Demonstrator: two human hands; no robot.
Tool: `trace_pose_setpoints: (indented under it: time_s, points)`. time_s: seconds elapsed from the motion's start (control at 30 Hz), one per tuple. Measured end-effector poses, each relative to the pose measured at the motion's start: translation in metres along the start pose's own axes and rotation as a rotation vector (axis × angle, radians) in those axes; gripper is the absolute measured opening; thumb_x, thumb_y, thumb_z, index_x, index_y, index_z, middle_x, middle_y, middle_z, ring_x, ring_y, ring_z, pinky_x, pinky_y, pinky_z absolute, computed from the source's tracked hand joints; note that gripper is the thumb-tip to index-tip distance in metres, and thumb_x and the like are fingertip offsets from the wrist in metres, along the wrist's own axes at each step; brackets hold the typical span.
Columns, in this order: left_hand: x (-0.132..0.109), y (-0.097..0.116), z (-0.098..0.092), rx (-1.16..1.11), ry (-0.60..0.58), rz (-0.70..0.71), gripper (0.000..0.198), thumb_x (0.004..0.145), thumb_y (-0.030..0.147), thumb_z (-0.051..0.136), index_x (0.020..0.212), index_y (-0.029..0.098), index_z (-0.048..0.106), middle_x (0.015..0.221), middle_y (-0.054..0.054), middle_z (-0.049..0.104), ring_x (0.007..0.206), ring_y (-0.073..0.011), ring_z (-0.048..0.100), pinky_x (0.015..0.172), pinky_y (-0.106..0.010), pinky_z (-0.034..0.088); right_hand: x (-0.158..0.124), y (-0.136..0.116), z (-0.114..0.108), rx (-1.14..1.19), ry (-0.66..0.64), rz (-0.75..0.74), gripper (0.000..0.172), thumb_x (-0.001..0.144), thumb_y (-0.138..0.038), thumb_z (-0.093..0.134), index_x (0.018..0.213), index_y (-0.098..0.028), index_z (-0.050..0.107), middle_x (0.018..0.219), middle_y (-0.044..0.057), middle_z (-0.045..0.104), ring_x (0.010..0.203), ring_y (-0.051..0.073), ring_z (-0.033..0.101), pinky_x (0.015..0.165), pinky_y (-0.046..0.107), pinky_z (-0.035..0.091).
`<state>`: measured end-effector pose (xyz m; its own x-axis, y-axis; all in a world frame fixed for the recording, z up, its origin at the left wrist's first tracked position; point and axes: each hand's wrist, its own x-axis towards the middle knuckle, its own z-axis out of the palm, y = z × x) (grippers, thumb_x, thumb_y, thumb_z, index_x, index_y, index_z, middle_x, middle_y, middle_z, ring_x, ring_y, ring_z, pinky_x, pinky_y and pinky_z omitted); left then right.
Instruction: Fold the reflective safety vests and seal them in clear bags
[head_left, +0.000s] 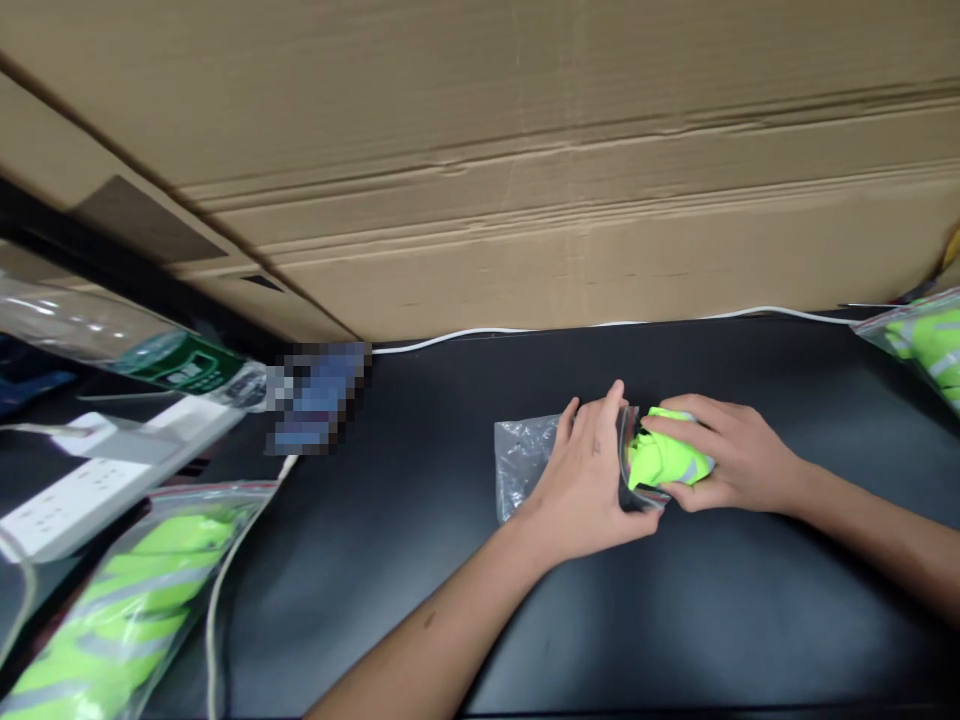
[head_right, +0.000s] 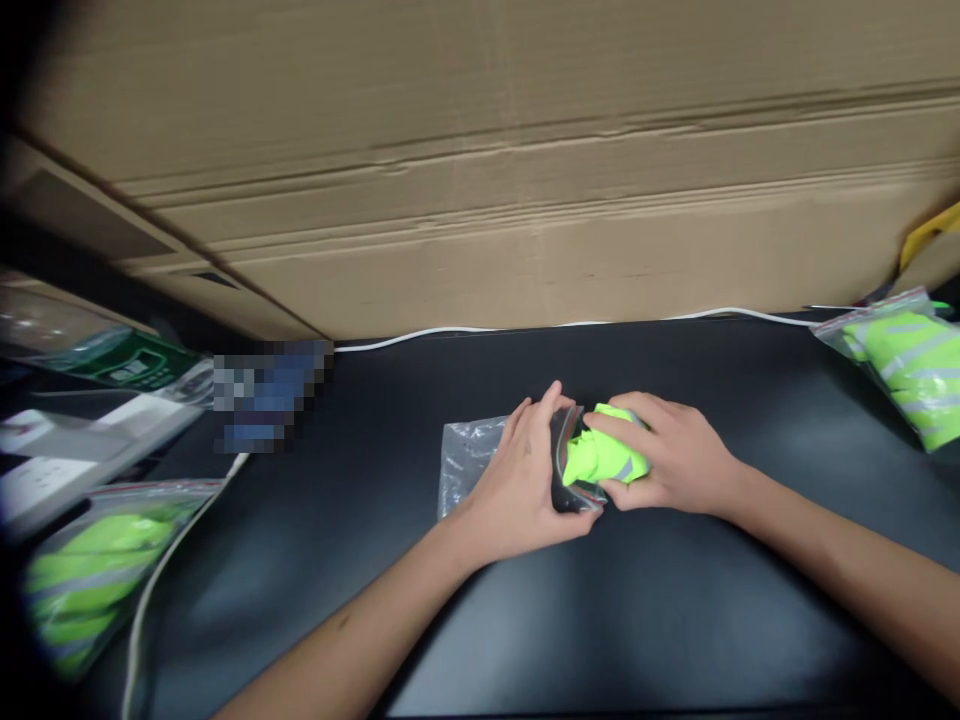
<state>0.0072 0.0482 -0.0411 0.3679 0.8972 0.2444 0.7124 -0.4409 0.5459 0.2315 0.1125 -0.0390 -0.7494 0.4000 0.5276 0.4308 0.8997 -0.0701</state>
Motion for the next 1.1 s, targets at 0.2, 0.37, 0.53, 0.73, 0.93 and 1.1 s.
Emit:
trace_pose_setpoints:
  time_s: [0.2, 0.37, 0.53, 0.73, 0.93, 1.1]
  points:
    - [-0.001, -0.001, -0.004, -0.001, -0.006, 0.036, 0.121, 0.067, 0.036, 0.072, 0.156, 0.014, -0.007, 0.14, -0.021, 0.047, 0.135, -0.0376, 0.047, 0.121, -0.064, 0.02, 0.0, -0.002, -0.002, 0.07, -0.172, 0.003, 0.047, 0.088, -0.04, 0.06, 0.13, -0.019, 0.058, 0.117, 0.013, 0.069, 0.098, 0.025, 0.07, 0.078, 0.037, 0.059]
    - [-0.001, -0.003, -0.008, 0.004, -0.003, 0.025, 0.12, 0.068, 0.035, 0.072, 0.156, 0.017, -0.007, 0.14, -0.019, 0.047, 0.135, -0.0387, 0.046, 0.121, -0.066, 0.021, 0.001, -0.003, -0.003, 0.001, -0.168, 0.115, 0.05, 0.092, -0.045, 0.058, 0.133, -0.016, 0.057, 0.119, 0.015, 0.069, 0.099, 0.028, 0.071, 0.077, 0.04, 0.06]
    - [-0.001, 0.008, -0.002, 0.064, 0.019, -0.047, 0.115, 0.069, 0.032, 0.069, 0.155, 0.013, -0.005, 0.134, -0.018, 0.052, 0.13, -0.0378, 0.05, 0.119, -0.065, 0.023, 0.004, -0.008, -0.002, 0.002, -0.149, 0.161, 0.054, 0.094, -0.053, 0.056, 0.131, -0.015, 0.053, 0.117, 0.015, 0.071, 0.096, 0.029, 0.072, 0.072, 0.039, 0.059]
    - [0.002, 0.018, -0.002, 0.098, -0.007, -0.142, 0.119, 0.063, 0.034, 0.071, 0.155, 0.012, -0.001, 0.138, -0.021, 0.048, 0.131, -0.0423, 0.047, 0.116, -0.069, 0.023, 0.008, -0.009, -0.006, 0.15, -0.177, 0.199, 0.05, 0.086, -0.056, 0.064, 0.119, -0.02, 0.055, 0.103, 0.009, 0.075, 0.084, 0.024, 0.073, 0.069, 0.035, 0.057]
    - [0.0, 0.021, -0.001, 0.065, -0.054, -0.068, 0.121, 0.062, 0.032, 0.069, 0.156, 0.017, -0.006, 0.135, -0.019, 0.047, 0.129, -0.0416, 0.047, 0.116, -0.07, 0.022, 0.014, -0.005, -0.006, 0.255, -0.237, -0.02, 0.048, 0.089, -0.052, 0.064, 0.124, -0.019, 0.061, 0.121, 0.011, 0.072, 0.103, 0.024, 0.072, 0.082, 0.036, 0.057]
    - [0.001, 0.022, -0.005, 0.082, -0.061, -0.068, 0.118, 0.062, 0.028, 0.07, 0.155, 0.013, -0.002, 0.132, -0.019, 0.046, 0.124, -0.041, 0.048, 0.109, -0.065, 0.036, 0.026, -0.009, -0.006, 0.258, -0.331, -0.013, 0.045, 0.09, -0.056, 0.064, 0.116, -0.019, 0.066, 0.113, 0.007, 0.073, 0.093, 0.021, 0.071, 0.074, 0.032, 0.054]
